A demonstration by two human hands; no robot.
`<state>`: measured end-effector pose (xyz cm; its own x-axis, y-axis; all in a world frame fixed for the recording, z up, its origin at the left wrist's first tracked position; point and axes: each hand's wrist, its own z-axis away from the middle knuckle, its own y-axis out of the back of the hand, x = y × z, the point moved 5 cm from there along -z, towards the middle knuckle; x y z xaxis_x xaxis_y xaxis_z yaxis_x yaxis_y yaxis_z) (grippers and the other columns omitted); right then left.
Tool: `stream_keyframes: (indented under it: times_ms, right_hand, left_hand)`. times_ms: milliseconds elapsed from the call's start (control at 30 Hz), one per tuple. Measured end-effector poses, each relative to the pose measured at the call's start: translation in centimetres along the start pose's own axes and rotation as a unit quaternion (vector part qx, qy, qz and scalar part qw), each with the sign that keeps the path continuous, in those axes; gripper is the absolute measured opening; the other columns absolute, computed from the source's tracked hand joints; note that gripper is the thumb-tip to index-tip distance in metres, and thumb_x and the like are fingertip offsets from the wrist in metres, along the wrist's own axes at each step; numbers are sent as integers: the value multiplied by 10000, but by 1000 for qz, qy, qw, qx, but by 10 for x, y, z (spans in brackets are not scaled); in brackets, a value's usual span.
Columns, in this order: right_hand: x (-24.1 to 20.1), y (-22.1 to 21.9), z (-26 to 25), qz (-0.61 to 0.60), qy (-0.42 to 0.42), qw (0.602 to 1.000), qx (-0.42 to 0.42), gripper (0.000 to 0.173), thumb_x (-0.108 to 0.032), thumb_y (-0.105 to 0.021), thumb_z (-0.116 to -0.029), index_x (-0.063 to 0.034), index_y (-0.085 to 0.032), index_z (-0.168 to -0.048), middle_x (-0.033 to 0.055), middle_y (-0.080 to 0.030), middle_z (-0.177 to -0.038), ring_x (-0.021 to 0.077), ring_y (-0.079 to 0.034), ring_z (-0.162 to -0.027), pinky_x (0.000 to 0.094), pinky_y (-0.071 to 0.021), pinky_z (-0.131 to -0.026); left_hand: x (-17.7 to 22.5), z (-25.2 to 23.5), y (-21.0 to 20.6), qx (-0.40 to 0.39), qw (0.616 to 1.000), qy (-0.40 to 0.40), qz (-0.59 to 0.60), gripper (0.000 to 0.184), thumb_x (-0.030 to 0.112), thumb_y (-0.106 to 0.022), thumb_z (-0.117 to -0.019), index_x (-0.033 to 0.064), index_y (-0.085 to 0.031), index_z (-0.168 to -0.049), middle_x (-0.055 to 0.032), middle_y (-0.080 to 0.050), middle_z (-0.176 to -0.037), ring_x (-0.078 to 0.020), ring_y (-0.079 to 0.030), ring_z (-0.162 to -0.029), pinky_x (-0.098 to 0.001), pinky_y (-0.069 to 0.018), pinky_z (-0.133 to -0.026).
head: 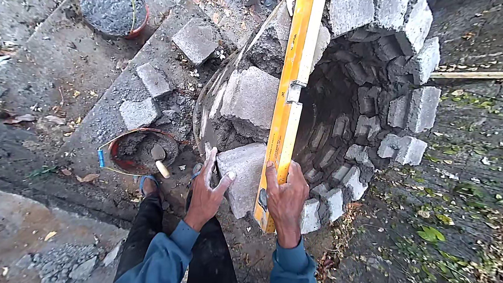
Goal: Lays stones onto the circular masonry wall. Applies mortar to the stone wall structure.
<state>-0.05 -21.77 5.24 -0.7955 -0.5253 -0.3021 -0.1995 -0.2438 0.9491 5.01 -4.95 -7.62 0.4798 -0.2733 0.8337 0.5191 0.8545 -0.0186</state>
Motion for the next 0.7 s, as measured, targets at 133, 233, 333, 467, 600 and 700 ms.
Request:
stream_keyframes:
  times_ms: [133,233,333,467,600,700]
  right_hand:
    - [-1,0,-2,5,2,1000,-4,403,-391,-647,-935,-7,-718,-1036,100,-709,-918,179,-676,-744,382,-551,-655]
    - [3,-1,-3,-29,-7,999,-33,431,-434,-606,-967,-21,-703,-1046,95,-688,-941,191,-666,-771,414,-542,-680]
    - [31,3,-16,-184,-48,981,-46,473,-410,-407,-1077,-68,-732,-1106,36,-706,-995,108,-681,-870,338,-582,-777]
    - [81,-20,-22,-218,-119,952,-181,406,-332,-455,-1073,-77,-671,-1303,86,-670,-1165,155,-652,-1053,389,-544,-923]
    - [83,-36,-10,-249,-115,934,-230,344,-178,-415,-1072,-40,-677,-1249,27,-732,-986,45,-693,-902,278,-577,-864]
    - [83,-35,-9,-217,-103,949,-203,328,-204,-440,-1064,-57,-720,-1151,16,-732,-915,49,-691,-857,301,-573,-837]
  left_hand:
    - [3,-1,-1,0,1000,1,1,920,602,-626,-879,18,-398,-1552,-159,-468,-1554,-178,-448,-1440,-358,-375,-1190]
    - [4,0,-1,3,1000,7,-5,896,583,-617,-887,32,-394,-1558,-158,-483,-1541,-182,-459,-1430,-369,-378,-1183]
    - [7,2,-1,14,999,15,-29,872,585,-610,-893,70,-400,-1565,-147,-490,-1538,-201,-469,-1423,-397,-383,-1181]
    - [10,5,1,42,996,24,-77,820,585,-602,-887,98,-467,-1533,-172,-541,-1466,-255,-534,-1341,-454,-425,-1124]
    - [10,2,3,52,997,11,-65,822,606,-622,-861,62,-534,-1470,-164,-603,-1351,-216,-617,-1201,-403,-514,-1023]
    - [10,-1,4,52,997,5,-54,774,574,-633,-868,56,-562,-1438,-138,-617,-1289,-173,-647,-1105,-359,-548,-950]
